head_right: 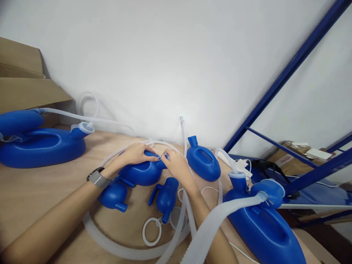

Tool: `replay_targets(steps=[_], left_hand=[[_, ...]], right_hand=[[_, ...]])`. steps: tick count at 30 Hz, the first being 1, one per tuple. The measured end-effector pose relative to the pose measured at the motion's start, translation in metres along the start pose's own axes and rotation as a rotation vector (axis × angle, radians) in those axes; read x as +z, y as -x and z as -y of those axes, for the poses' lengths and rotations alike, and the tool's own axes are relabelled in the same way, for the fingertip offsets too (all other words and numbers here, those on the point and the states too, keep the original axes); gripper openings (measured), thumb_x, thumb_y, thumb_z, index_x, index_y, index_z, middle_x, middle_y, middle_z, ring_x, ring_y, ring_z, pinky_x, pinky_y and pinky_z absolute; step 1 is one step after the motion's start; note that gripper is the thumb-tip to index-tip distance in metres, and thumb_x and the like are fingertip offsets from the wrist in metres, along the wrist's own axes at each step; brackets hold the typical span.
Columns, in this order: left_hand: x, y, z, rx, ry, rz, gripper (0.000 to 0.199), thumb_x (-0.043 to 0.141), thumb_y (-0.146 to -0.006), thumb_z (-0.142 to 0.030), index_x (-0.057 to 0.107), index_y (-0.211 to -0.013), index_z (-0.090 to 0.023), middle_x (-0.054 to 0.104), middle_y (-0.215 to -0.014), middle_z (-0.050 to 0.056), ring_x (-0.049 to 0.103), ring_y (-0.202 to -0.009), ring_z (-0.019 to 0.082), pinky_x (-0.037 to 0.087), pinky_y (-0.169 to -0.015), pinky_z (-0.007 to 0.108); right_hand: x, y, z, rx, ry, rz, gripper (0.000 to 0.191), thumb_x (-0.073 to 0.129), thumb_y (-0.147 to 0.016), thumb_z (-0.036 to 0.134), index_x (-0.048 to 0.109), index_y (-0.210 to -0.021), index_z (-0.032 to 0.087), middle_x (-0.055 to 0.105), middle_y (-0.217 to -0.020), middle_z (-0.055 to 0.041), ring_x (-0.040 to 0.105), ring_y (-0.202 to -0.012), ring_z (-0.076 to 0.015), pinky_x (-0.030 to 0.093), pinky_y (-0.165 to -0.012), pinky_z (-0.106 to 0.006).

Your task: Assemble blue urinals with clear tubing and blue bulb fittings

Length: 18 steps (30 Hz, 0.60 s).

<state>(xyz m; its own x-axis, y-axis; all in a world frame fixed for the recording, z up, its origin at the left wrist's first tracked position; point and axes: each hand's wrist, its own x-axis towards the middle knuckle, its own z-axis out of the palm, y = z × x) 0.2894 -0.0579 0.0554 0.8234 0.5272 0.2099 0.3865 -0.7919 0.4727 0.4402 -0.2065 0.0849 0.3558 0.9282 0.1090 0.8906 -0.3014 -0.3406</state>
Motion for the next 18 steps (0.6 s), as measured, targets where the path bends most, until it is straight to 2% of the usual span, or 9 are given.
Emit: replay_targets(steps=[4,10,14,18], left_hand=[[0.001,0.001,-0.005,-0.043,-0.003,0.001,0.049,0.07,-0.084,-0.071,0.086,-0.106,-0.03,0.084,-0.106,0.006,0.076,-0.1,0.03,0.052,-0.081,0.031],[0.004,0.002,-0.014,-0.126,-0.019,-0.049,0.044,0.069,-0.087,-0.063,0.087,-0.102,-0.025,0.084,-0.098,0.01,0.077,-0.094,0.031,0.052,-0.081,0.033],[0.004,0.001,-0.013,-0.125,-0.014,-0.046,0.046,0.07,-0.085,-0.065,0.086,-0.101,-0.026,0.084,-0.102,0.01,0.077,-0.099,0.032,0.053,-0.081,0.033],[0.004,0.0,-0.009,-0.116,-0.008,-0.041,0.054,0.069,-0.083,-0.071,0.086,-0.101,-0.024,0.083,-0.106,0.011,0.076,-0.102,0.034,0.054,-0.081,0.034]], right_hand=[[0.0,-0.004,-0.002,0.006,-0.017,-0.006,0.029,0.051,-0.101,0.039,0.076,-0.107,0.026,0.079,-0.117,-0.0049,0.069,-0.112,-0.0285,0.044,-0.086,-0.033],[0.004,-0.007,-0.003,0.042,-0.053,-0.039,0.03,0.057,-0.097,0.04,0.08,-0.11,0.027,0.079,-0.116,-0.0067,0.071,-0.112,-0.031,0.049,-0.09,-0.037],[0.005,-0.007,-0.008,-0.003,-0.115,-0.015,0.034,0.056,-0.099,0.043,0.077,-0.119,0.027,0.077,-0.127,-0.0047,0.07,-0.118,-0.0282,0.051,-0.099,-0.038],[-0.006,-0.01,-0.026,-0.076,-0.288,0.044,0.046,0.054,-0.101,0.052,0.071,-0.134,0.025,0.074,-0.134,-0.0061,0.07,-0.117,-0.0247,0.052,-0.104,-0.037]])
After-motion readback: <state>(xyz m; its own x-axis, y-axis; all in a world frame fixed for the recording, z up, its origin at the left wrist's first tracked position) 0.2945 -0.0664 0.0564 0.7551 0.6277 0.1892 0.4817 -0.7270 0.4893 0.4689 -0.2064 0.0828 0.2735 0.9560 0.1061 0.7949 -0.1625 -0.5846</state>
